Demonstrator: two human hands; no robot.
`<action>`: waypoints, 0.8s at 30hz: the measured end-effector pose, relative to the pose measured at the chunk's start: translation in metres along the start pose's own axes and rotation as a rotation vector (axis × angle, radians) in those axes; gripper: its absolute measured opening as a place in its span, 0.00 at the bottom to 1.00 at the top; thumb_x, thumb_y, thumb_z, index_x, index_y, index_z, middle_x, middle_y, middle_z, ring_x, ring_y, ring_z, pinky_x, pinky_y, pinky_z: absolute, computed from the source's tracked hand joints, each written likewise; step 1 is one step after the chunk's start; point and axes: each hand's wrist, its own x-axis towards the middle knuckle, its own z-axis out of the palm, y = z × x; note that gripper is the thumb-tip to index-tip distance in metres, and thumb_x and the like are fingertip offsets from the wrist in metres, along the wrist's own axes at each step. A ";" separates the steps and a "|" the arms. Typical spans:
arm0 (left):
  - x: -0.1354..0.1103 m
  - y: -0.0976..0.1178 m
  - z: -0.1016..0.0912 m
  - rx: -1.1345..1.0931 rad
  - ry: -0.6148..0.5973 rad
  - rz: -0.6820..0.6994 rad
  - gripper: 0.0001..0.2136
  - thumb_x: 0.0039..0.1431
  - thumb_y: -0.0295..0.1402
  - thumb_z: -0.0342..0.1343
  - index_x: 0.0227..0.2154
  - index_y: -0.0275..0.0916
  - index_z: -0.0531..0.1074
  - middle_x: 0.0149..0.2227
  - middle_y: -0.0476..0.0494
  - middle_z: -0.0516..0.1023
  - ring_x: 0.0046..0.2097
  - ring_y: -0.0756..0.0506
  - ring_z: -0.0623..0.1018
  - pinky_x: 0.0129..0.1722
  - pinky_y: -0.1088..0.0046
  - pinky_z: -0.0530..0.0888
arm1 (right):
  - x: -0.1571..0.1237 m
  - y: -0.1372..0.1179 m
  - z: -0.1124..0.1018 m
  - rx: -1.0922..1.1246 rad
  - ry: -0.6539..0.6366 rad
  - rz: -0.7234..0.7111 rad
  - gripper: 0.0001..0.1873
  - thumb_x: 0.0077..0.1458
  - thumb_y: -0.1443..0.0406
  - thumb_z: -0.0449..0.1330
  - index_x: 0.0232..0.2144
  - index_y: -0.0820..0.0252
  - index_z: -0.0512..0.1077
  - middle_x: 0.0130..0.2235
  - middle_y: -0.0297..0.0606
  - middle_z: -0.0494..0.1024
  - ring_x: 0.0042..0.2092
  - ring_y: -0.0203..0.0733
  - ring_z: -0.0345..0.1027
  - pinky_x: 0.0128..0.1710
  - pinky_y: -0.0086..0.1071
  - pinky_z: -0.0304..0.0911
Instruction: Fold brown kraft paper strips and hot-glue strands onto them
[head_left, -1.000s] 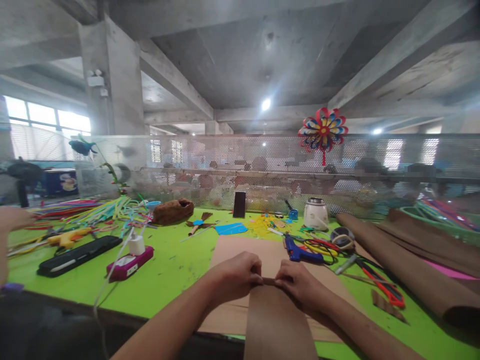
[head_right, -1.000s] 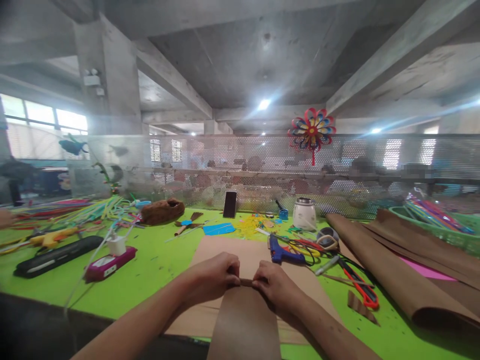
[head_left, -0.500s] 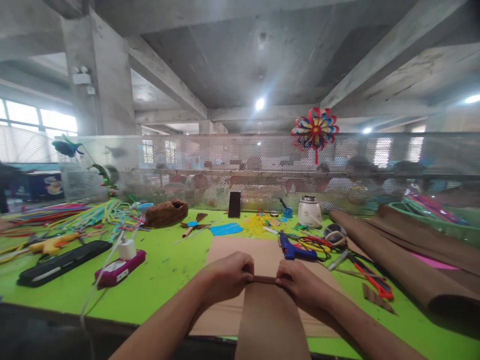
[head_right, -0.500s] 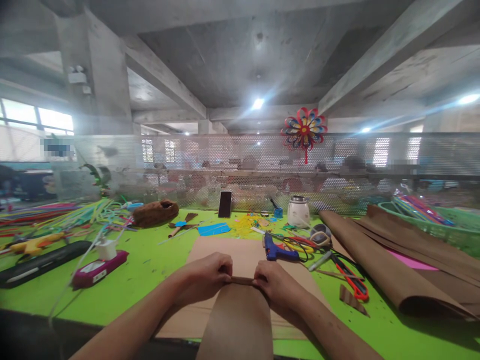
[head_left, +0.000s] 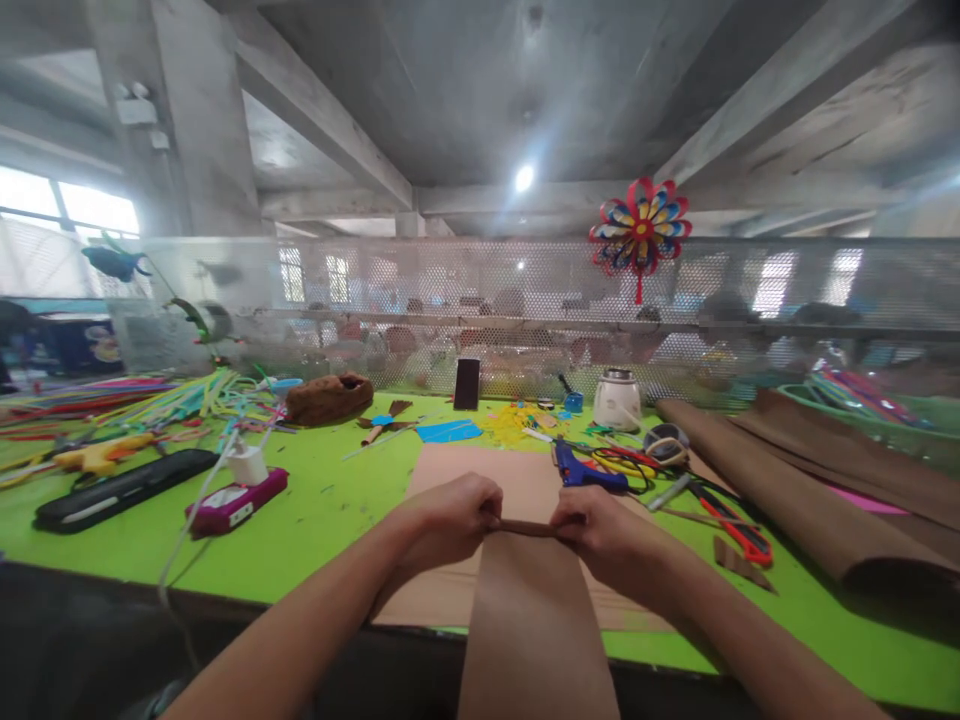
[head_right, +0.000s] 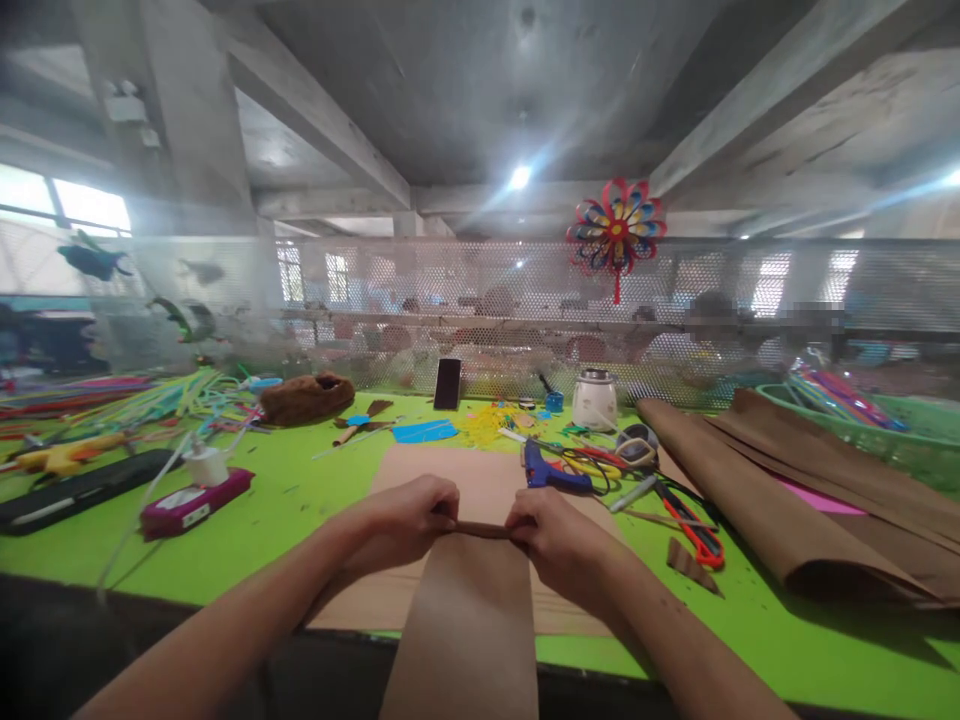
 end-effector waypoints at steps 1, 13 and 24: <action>0.001 0.001 0.000 0.000 0.000 0.014 0.07 0.47 0.30 0.51 0.28 0.37 0.72 0.26 0.49 0.72 0.29 0.51 0.67 0.25 0.78 0.60 | -0.001 -0.002 -0.002 -0.024 0.006 0.005 0.08 0.49 0.71 0.55 0.24 0.61 0.74 0.27 0.35 0.75 0.31 0.36 0.65 0.29 0.27 0.55; 0.007 0.002 0.001 -0.178 0.004 0.070 0.09 0.53 0.34 0.49 0.32 0.36 0.71 0.31 0.47 0.73 0.32 0.50 0.69 0.31 0.77 0.63 | 0.001 -0.002 -0.004 0.304 -0.022 0.199 0.08 0.47 0.64 0.58 0.27 0.64 0.75 0.27 0.37 0.74 0.28 0.36 0.63 0.25 0.27 0.54; 0.012 -0.002 -0.001 -0.351 -0.082 0.131 0.09 0.53 0.36 0.50 0.29 0.34 0.70 0.28 0.48 0.71 0.30 0.51 0.67 0.32 0.76 0.64 | 0.000 0.003 0.001 0.793 -0.150 0.383 0.12 0.44 0.60 0.63 0.29 0.63 0.73 0.23 0.32 0.68 0.24 0.32 0.56 0.22 0.27 0.51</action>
